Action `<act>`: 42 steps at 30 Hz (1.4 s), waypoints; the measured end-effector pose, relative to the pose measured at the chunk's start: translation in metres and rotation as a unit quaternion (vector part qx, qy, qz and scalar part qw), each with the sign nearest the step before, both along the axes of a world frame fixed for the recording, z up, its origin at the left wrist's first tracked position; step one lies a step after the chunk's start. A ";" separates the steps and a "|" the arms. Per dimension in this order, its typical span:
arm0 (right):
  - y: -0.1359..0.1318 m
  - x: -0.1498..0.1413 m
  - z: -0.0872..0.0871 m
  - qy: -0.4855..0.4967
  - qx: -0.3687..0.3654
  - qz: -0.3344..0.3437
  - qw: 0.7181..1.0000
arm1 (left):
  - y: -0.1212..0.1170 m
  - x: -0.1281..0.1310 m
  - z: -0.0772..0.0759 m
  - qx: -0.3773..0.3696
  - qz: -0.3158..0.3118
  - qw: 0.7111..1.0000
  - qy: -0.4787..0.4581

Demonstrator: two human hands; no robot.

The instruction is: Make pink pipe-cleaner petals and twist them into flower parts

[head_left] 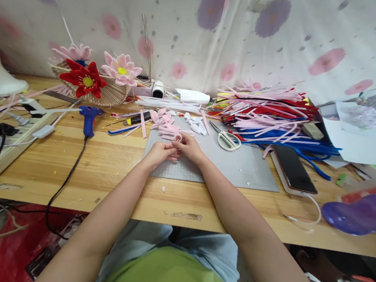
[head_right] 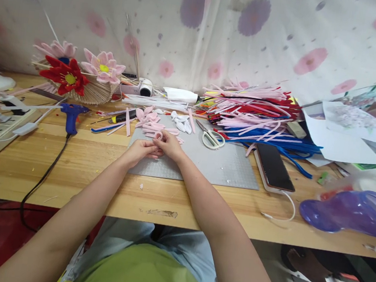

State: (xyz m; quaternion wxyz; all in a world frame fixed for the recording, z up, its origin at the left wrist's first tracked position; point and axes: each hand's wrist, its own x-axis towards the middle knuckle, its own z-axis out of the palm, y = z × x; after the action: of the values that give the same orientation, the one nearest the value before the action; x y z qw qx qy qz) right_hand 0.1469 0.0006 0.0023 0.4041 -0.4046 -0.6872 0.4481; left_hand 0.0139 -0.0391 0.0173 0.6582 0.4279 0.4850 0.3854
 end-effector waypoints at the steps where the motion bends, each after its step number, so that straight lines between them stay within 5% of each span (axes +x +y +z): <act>1: 0.000 0.000 -0.001 -0.007 0.005 -0.003 1.000 | 0.000 0.000 0.000 0.002 -0.003 1.000 -0.002; 11: -0.002 -0.002 0.000 0.000 -0.021 0.003 1.000 | 0.001 0.001 -0.004 0.016 -0.001 1.000 0.009; 14: -0.004 0.000 0.001 0.055 -0.082 0.036 0.994 | 0.001 -0.001 -0.003 0.006 -0.004 1.000 0.014; 21: -0.003 0.019 0.007 0.235 -0.291 0.194 0.907 | 0.001 -0.010 0.005 -0.062 -0.075 0.994 -0.058; 42: 0.000 0.009 0.005 0.353 -0.324 0.073 0.874 | -0.002 -0.002 0.006 -0.062 -0.070 0.994 -0.056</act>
State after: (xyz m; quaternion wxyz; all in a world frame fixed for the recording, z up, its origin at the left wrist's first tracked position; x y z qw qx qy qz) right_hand 0.1560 0.0010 0.0077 0.4321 -0.2759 -0.3425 0.7873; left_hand 0.0123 -0.0413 0.0235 0.7353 0.3967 0.4388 0.3308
